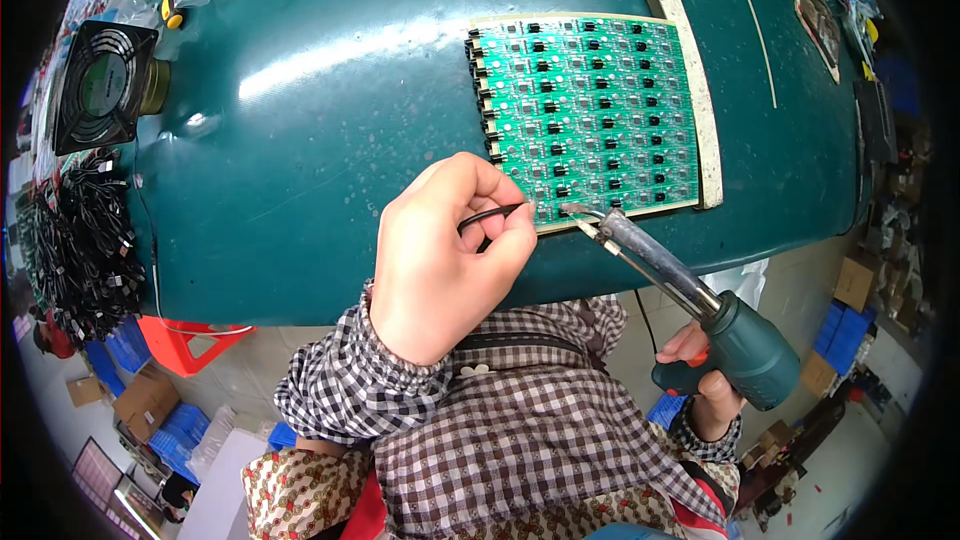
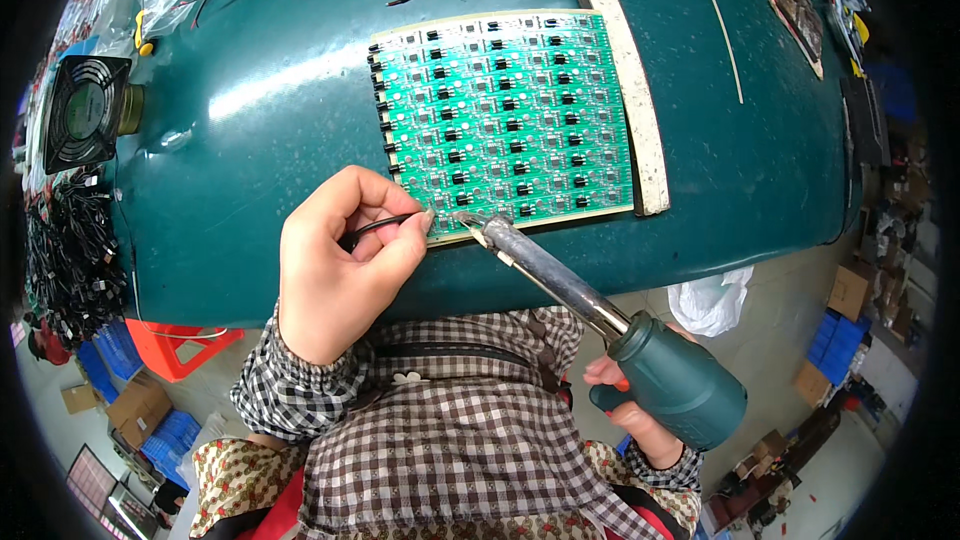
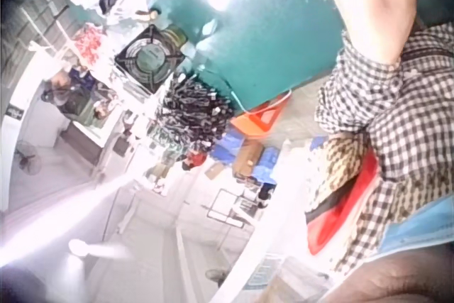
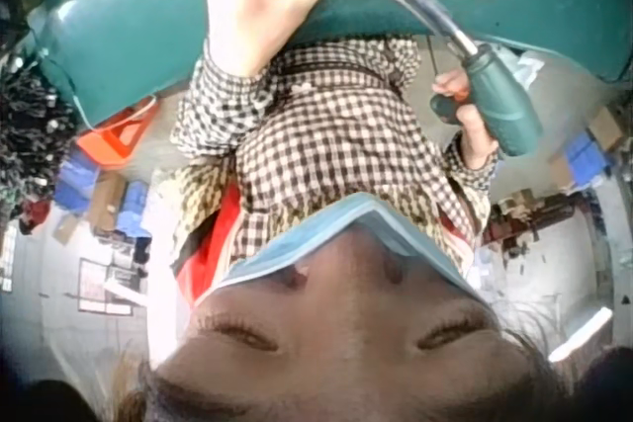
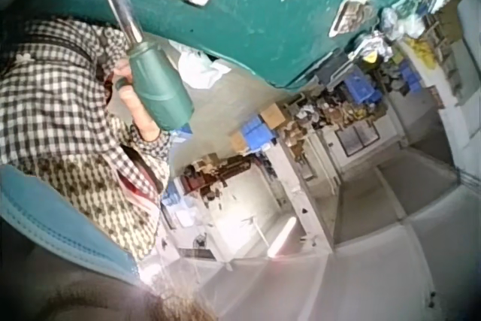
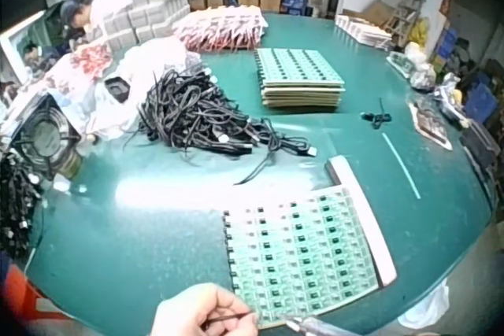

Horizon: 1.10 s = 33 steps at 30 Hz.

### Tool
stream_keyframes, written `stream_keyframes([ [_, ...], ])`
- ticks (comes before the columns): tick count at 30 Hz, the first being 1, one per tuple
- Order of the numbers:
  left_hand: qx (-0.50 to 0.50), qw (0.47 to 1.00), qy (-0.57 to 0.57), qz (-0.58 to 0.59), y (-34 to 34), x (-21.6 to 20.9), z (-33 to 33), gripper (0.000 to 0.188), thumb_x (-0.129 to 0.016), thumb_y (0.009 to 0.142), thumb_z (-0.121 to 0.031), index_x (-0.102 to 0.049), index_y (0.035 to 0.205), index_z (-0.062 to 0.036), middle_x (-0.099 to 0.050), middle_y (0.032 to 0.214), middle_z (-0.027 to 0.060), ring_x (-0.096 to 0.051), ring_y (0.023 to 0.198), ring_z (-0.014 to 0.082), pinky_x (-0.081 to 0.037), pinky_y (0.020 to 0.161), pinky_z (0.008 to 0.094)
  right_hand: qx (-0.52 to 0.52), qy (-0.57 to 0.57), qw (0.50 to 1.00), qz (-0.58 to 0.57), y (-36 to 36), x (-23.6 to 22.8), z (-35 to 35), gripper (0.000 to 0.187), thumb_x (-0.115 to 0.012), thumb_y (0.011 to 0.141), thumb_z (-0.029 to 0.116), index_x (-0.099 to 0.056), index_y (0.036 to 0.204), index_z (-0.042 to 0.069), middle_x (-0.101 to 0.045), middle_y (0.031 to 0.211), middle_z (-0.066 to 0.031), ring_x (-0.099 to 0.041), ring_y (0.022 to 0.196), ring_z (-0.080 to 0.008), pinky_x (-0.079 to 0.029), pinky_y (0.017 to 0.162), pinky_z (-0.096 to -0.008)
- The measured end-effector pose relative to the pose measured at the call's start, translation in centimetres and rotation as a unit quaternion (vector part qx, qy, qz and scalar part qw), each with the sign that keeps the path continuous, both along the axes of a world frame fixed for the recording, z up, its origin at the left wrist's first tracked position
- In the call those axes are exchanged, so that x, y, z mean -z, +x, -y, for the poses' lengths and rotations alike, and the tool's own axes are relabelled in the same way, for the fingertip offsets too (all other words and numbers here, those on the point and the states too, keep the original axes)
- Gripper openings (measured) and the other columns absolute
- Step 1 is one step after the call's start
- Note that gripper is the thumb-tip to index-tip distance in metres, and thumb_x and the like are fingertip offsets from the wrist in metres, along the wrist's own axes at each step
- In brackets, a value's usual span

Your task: The person arranges a stack of circuit boards by hand and solders wires onto a circuit board using a soldering tool.

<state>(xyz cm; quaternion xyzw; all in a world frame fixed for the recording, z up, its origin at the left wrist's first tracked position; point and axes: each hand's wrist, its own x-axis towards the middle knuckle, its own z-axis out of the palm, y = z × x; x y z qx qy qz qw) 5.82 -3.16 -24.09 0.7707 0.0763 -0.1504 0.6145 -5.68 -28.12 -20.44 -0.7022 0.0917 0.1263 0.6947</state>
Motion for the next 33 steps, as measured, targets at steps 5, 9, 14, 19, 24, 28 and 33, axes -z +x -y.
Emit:
stream_keyframes([
  [5, 0.002, 1.000, 0.014, 0.018, -0.03, 0.13, 0.14, 0.011, -0.066, 0.080, 0.003, -0.057, 0.085, 0.0022, -0.058, 0.080, -0.0001, -0.055, 0.074, 0.0012, -0.050, 0.066, 0.0145, -0.002, 0.001, 1.000, 0.016, 0.08, 0.44, 0.09, 0.053, -0.067, 0.085, 0.034, -0.051, 0.112, -0.009, -0.057, 0.085, -0.0129, -0.059, 0.077, -0.0267, -0.054, 0.065, -0.0376],
  [9, 0.007, 0.999, 0.028, 0.019, 0.07, 0.01, 0.24, 0.011, -0.067, 0.080, 0.003, -0.057, 0.084, 0.0018, -0.058, 0.079, -0.0006, -0.055, 0.072, 0.0006, -0.049, 0.064, 0.0143, 0.050, 0.017, 0.999, 0.006, 0.19, 0.20, -0.64, 0.054, -0.068, 0.084, 0.034, -0.050, 0.112, -0.009, -0.057, 0.083, -0.0122, -0.059, 0.074, -0.0262, -0.054, 0.065, -0.0380],
  [14, 0.014, 0.998, 0.051, 0.026, 0.05, -0.16, 0.24, 0.011, -0.067, 0.080, 0.003, -0.057, 0.083, 0.0013, -0.057, 0.078, -0.0010, -0.054, 0.070, 0.0004, -0.048, 0.062, 0.0140, 0.061, 0.036, 0.997, -0.026, -0.06, 0.52, 0.17, 0.060, -0.076, 0.078, 0.029, -0.048, 0.115, -0.008, -0.060, 0.082, -0.0126, -0.061, 0.075, -0.0254, -0.055, 0.069, -0.0398],
  [19, 0.010, 0.998, 0.052, 0.029, 0.07, -0.17, 0.35, 0.011, -0.068, 0.080, 0.001, -0.057, 0.083, 0.0011, -0.057, 0.075, -0.0021, -0.053, 0.068, -0.0005, -0.046, 0.059, 0.0130, 0.082, 0.057, 0.994, -0.035, -0.14, 0.76, 0.20, 0.065, -0.084, 0.071, 0.024, -0.047, 0.113, -0.010, -0.064, 0.081, -0.0143, -0.065, 0.075, -0.0237, -0.057, 0.070, -0.0405],
  [24, 0.011, 0.998, 0.050, 0.025, 0.01, -0.06, 0.36, 0.012, -0.068, 0.080, 0.001, -0.057, 0.082, 0.0006, -0.057, 0.074, -0.0027, -0.052, 0.067, -0.0012, -0.044, 0.058, 0.0122, 0.095, 0.060, 0.993, -0.042, 0.03, 0.63, 0.09, 0.064, -0.085, 0.069, 0.023, -0.050, 0.110, -0.010, -0.064, 0.078, -0.0143, -0.065, 0.073, -0.0237, -0.057, 0.070, -0.0412],
  [28, 0.016, 0.997, 0.062, 0.038, 0.03, 0.16, 0.32, 0.012, -0.068, 0.080, 0.001, -0.056, 0.081, 0.0003, -0.057, 0.074, -0.0031, -0.052, 0.066, -0.0018, -0.043, 0.057, 0.0114, 0.099, 0.062, 0.992, -0.040, -0.13, 0.59, 0.16, 0.066, -0.086, 0.068, 0.024, -0.050, 0.112, -0.010, -0.064, 0.079, -0.0144, -0.065, 0.073, -0.0239, -0.057, 0.070, -0.0411],
  [33, 0.009, 0.998, 0.053, 0.022, 0.06, -0.01, 0.46, 0.012, -0.068, 0.080, 0.000, -0.056, 0.081, 0.0002, -0.057, 0.073, -0.0034, -0.052, 0.066, -0.0022, -0.044, 0.057, 0.0113, 0.121, 0.033, 0.992, -0.035, 0.00, 0.39, -0.43, 0.061, -0.086, 0.067, 0.030, -0.056, 0.106, -0.006, -0.065, 0.077, -0.0128, -0.067, 0.073, -0.0241, -0.056, 0.071, -0.0392],
])
